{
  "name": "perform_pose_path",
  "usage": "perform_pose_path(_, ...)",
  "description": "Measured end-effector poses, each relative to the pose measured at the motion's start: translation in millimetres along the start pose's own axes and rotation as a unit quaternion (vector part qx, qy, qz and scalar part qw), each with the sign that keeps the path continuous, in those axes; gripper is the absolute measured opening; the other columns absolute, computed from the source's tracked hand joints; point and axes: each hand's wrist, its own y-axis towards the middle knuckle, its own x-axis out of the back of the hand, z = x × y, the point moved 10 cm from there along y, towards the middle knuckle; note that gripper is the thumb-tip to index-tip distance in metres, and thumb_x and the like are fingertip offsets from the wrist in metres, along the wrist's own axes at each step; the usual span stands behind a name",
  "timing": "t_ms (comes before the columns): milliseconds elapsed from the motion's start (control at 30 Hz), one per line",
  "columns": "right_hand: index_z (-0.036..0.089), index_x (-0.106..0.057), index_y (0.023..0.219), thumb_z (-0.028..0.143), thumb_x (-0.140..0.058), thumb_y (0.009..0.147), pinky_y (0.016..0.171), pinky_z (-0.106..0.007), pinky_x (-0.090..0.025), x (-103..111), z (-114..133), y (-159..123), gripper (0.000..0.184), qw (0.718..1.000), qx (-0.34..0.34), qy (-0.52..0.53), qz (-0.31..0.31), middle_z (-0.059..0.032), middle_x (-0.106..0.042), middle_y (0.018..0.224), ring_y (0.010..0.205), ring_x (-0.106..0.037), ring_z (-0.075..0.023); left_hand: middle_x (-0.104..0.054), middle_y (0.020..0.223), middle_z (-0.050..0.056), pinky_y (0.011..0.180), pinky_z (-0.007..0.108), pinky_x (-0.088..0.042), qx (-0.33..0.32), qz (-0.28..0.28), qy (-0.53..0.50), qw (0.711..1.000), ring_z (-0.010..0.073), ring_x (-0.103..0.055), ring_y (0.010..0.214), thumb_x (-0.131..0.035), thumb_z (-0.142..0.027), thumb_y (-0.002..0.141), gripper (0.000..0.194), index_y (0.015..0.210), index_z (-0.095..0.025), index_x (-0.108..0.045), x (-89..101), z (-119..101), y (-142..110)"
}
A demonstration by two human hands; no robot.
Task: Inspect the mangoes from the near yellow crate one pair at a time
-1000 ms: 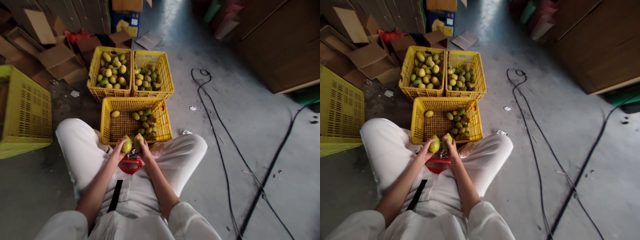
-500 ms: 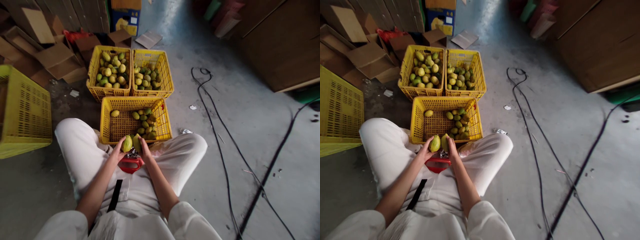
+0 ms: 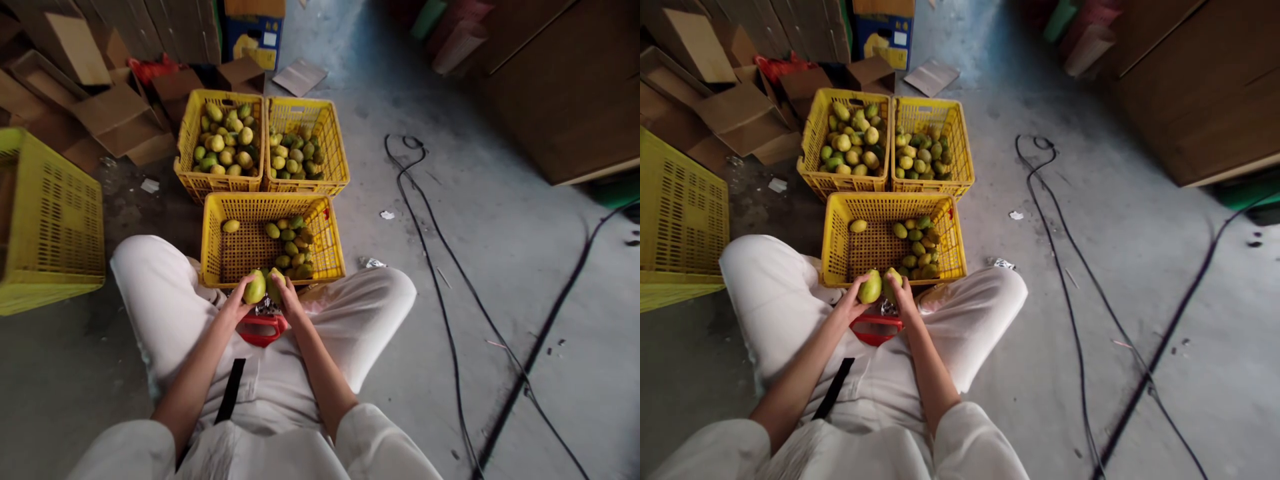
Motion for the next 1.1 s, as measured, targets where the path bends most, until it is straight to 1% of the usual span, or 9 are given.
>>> perform_pose_path(133, 0.023, -0.071, 0.106, 0.061, -0.092, 0.065, 0.077, -0.034, -0.064, -2.3, -3.4, -1.0, 0.06, 1.0, -0.013, 0.004, 0.011, -0.0042, -0.081, 0.101, 0.101, -0.077, -0.0275, -0.082, 0.122, 0.014, 0.093, 0.033, -0.07, 0.052, -0.026, -0.029, 0.998, 0.0304, -0.079, 0.123, -0.088, -0.035, 0.085, 0.035, 0.115, -0.019, -0.077, -3.4, 7.9, -3.7)
perform_pose_path(267, 0.023, -0.071, 0.105, 0.062, -0.092, 0.065, 0.069, -0.032, -0.062, 0.6, 0.9, -1.1, 0.059, 1.0, 0.001, 0.003, 0.007, -0.0041, -0.08, 0.098, 0.096, -0.076, -0.0265, -0.085, 0.107, 0.013, 0.087, 0.028, -0.067, 0.061, -0.035, -0.02, 0.997, 0.0251, -0.081, 0.107, -0.077, -0.03, 0.094, 0.019, 0.106, -0.016, -0.079, -8.4, 7.1, -7.9)
perform_pose_path(400, 0.024, -0.07, 0.105, 0.063, -0.092, 0.065, 0.074, -0.032, -0.064, 4.8, 3.2, 1.1, 0.06, 1.0, 0.017, 0.019, -0.002, -0.0036, -0.081, 0.099, 0.095, -0.076, -0.0253, -0.085, 0.101, 0.01, 0.08, 0.027, -0.066, 0.054, -0.036, -0.011, 0.998, 0.0234, -0.081, 0.098, -0.076, -0.027, 0.093, 0.017, 0.106, -0.017, -0.08, -9.5, 6.6, -4.9)
perform_pose_path(500, 0.025, -0.068, 0.106, 0.061, -0.095, 0.063, 0.078, -0.032, -0.064, 8.4, 0.4, 4.1, 0.062, 1.0, 0.023, 0.014, -0.014, -0.0024, -0.08, 0.098, 0.094, -0.076, -0.0241, -0.084, 0.105, 0.009, 0.076, 0.026, -0.064, 0.032, -0.021, 0.018, 0.999, 0.0231, -0.08, 0.1, -0.079, -0.025, 0.09, 0.016, 0.105, -0.019, -0.079, -7.5, 5.7, -2.1)
perform_pose_path(633, 0.026, -0.064, 0.107, 0.052, -0.1, 0.057, 0.085, -0.032, -0.063, 16.4, -5.1, 8.4, 0.067, 0.998, 0.025, -0.009, -0.053, -0.0025, -0.079, 0.1, 0.097, -0.076, -0.0232, -0.083, 0.11, 0.009, 0.077, 0.027, -0.063, 0.003, 0.013, 0.057, 0.998, 0.0249, -0.079, 0.105, -0.091, -0.022, 0.08, 0.031, 0.107, -0.021, -0.077, -8.2, 5.9, -1.5)
perform_pose_path(767, 0.026, -0.063, 0.101, 0.054, -0.1, 0.055, 0.087, -0.034, -0.062, 16.3, -3.1, 10.3, 0.065, 0.997, 0.043, -0.041, -0.053, -0.0012, -0.077, 0.095, 0.094, -0.073, -0.0226, -0.081, 0.105, 0.006, 0.077, 0.029, -0.064, -0.01, -0.012, 0.048, 0.999, 0.0252, -0.08, 0.102, -0.096, -0.025, 0.073, 0.042, 0.107, -0.024, -0.073, -4.2, 3.4, -1.4)
perform_pose_path(900, 0.024, -0.07, 0.099, 0.059, -0.095, 0.057, 0.087, -0.035, -0.06, 9.8, -0.5, 10.0, 0.059, 0.997, 0.048, -0.056, -0.025, -0.0012, -0.077, 0.093, 0.092, -0.073, -0.0228, -0.08, 0.097, 0.006, 0.072, 0.027, -0.063, -0.005, -0.017, 0.041, 0.999, 0.0251, -0.08, 0.098, -0.093, -0.026, 0.075, 0.035, 0.104, -0.021, -0.075, -5.7, 0.2, -2.5)
perform_pose_path(1000, 0.022, -0.074, 0.099, 0.061, -0.091, 0.061, 0.086, -0.036, -0.059, 5.1, -4.0, 8.8, 0.057, 0.999, 0.021, -0.044, -0.004, -0.0043, -0.08, 0.093, 0.094, -0.074, -0.0255, -0.082, 0.099, 0.009, 0.08, 0.03, -0.064, 0.005, -0.02, 0.029, 0.999, 0.0272, -0.08, 0.102, -0.09, -0.031, 0.078, 0.031, 0.103, -0.018, -0.077, -5.7, 1.1, -2.3)
perform_pose_path(1100, 0.023, -0.075, 0.1, 0.06, -0.087, 0.064, 0.084, -0.034, -0.059, 6.4, -2.2, 6.8, 0.053, 0.999, 0.021, -0.037, -0.009, -0.0035, -0.082, 0.095, 0.098, -0.074, -0.0261, -0.083, 0.101, 0.01, 0.083, 0.03, -0.065, 0.014, -0.022, 0.016, 1.0, 0.0257, -0.08, 0.103, -0.085, -0.032, 0.083, 0.024, 0.101, -0.017, -0.078, -3.6, 4.5, 1.1)
